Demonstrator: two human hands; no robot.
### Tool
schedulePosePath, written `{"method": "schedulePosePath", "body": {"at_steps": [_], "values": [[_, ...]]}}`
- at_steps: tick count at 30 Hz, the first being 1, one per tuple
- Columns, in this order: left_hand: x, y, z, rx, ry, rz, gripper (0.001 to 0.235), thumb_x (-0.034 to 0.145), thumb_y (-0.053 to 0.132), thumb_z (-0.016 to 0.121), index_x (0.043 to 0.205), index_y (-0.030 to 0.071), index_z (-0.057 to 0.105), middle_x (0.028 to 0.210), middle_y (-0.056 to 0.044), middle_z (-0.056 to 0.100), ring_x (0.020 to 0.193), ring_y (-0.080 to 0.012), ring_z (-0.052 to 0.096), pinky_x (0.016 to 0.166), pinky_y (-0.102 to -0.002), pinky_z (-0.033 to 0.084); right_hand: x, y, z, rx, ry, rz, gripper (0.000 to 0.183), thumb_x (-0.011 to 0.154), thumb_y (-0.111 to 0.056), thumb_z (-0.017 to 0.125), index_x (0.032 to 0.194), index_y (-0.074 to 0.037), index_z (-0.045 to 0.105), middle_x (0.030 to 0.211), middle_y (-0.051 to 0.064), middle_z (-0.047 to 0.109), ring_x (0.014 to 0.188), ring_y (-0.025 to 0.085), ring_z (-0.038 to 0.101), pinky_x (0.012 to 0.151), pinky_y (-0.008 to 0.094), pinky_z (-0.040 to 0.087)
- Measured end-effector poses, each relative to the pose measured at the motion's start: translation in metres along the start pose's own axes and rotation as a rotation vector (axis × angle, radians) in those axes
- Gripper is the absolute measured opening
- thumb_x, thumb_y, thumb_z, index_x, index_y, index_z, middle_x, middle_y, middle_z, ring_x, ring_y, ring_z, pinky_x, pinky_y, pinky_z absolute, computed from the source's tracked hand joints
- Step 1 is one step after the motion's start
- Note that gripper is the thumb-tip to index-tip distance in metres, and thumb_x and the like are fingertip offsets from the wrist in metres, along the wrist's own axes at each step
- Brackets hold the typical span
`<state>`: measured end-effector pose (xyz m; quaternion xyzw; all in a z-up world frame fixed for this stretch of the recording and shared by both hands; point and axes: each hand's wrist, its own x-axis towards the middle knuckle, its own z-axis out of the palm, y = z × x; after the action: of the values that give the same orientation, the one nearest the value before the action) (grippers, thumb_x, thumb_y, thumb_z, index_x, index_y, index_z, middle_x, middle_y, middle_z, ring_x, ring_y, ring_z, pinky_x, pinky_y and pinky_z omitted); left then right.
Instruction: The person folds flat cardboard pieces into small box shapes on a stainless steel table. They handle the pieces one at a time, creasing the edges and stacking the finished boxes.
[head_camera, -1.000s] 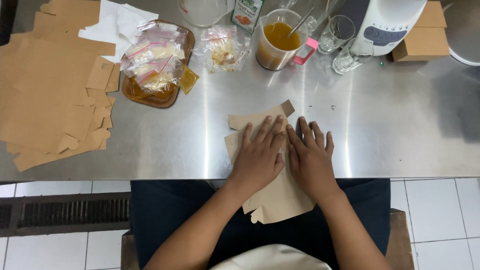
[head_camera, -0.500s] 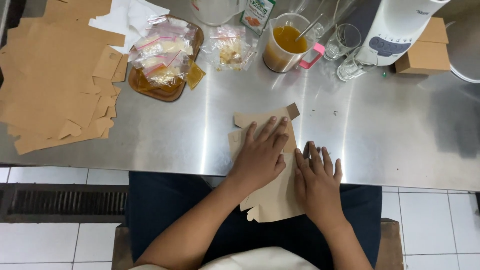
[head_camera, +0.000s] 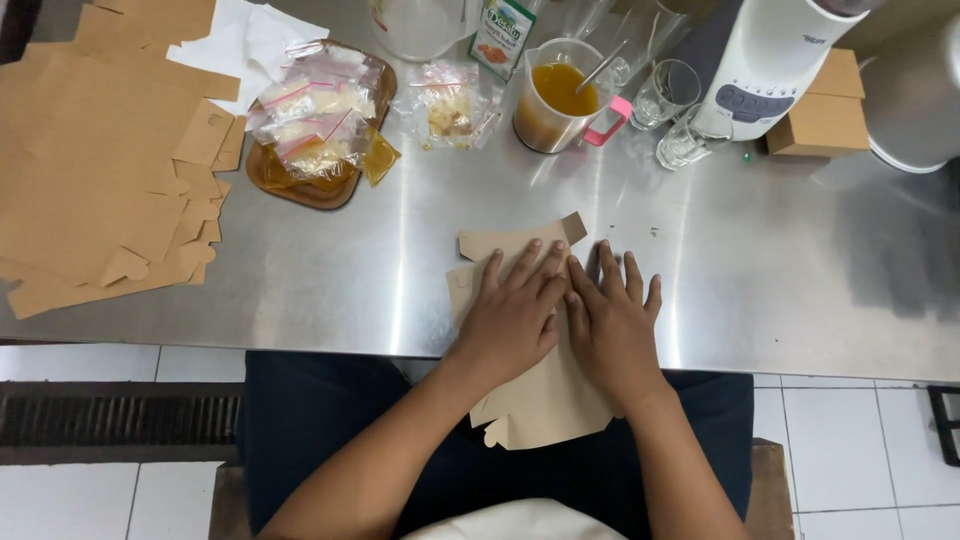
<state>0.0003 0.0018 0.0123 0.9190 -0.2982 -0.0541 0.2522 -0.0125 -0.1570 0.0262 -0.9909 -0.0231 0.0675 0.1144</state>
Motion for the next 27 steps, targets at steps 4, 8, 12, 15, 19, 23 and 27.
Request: {"method": "schedulePosePath", "body": {"at_steps": [4,8,12,15,19,23,27], "values": [[0.001,-0.001,0.006,0.008,-0.001,-0.003,0.047,0.094,0.02,0.045,0.138,0.004,0.049,0.163,-0.019,0.029,0.152,-0.0382,0.021,0.114,-0.069,0.013,0.006,-0.002,-0.001,0.001,0.014,-0.006,0.045,0.106,-0.033,0.041,0.15,-0.026,0.05,0.16,0.014,0.038,0.15,0.043,0.024,0.116,0.069,0.009],[0.001,0.001,0.004,-0.012,0.017,-0.026,0.045,0.094,0.021,0.047,0.136,0.004,0.05,0.162,-0.021,0.03,0.151,-0.038,0.023,0.115,-0.067,0.013,-0.001,-0.002,-0.003,-0.015,-0.028,0.017,0.047,0.105,-0.032,0.042,0.152,-0.027,0.048,0.16,0.015,0.037,0.151,0.042,0.024,0.117,0.069,0.008],[0.0,0.002,0.002,-0.025,0.0,-0.044,0.046,0.095,0.022,0.045,0.137,0.003,0.049,0.162,-0.021,0.029,0.152,-0.0365,0.023,0.116,-0.065,0.012,-0.017,-0.001,-0.007,-0.044,-0.072,0.036,0.048,0.104,-0.029,0.042,0.152,-0.029,0.047,0.16,0.015,0.036,0.151,0.042,0.023,0.117,0.068,0.008],[0.0,0.002,0.0,-0.013,0.006,-0.043,0.046,0.096,0.022,0.045,0.137,0.003,0.049,0.162,-0.02,0.03,0.152,-0.0359,0.023,0.116,-0.065,0.012,-0.03,0.003,-0.005,-0.056,-0.094,0.036,0.05,0.104,-0.028,0.042,0.154,-0.029,0.044,0.161,0.015,0.034,0.15,0.043,0.022,0.117,0.068,0.009],[0.0,0.003,0.001,-0.013,0.003,-0.045,0.045,0.096,0.023,0.045,0.137,0.003,0.049,0.161,-0.021,0.031,0.151,-0.0357,0.024,0.116,-0.065,0.012,-0.042,0.009,-0.004,-0.067,-0.101,0.033,0.05,0.104,-0.03,0.042,0.154,-0.03,0.043,0.161,0.016,0.033,0.15,0.044,0.022,0.117,0.068,0.011],[0.001,-0.003,0.02,0.075,0.143,-0.021,0.045,0.094,0.026,0.051,0.134,0.006,0.052,0.16,-0.015,0.035,0.149,-0.0335,0.029,0.115,-0.062,0.02,-0.045,0.026,0.016,-0.114,0.076,-0.091,0.05,0.101,-0.03,0.049,0.15,-0.028,0.047,0.159,0.017,0.037,0.148,0.046,0.028,0.114,0.068,0.02],[-0.001,0.004,-0.002,-0.008,0.002,-0.041,0.045,0.098,0.023,0.046,0.138,0.002,0.05,0.161,-0.021,0.032,0.152,-0.0363,0.023,0.116,-0.066,0.011,-0.037,0.005,-0.003,-0.062,-0.053,0.028,0.048,0.104,-0.035,0.045,0.151,-0.029,0.048,0.16,0.018,0.034,0.15,0.046,0.021,0.115,0.069,0.013]]}}
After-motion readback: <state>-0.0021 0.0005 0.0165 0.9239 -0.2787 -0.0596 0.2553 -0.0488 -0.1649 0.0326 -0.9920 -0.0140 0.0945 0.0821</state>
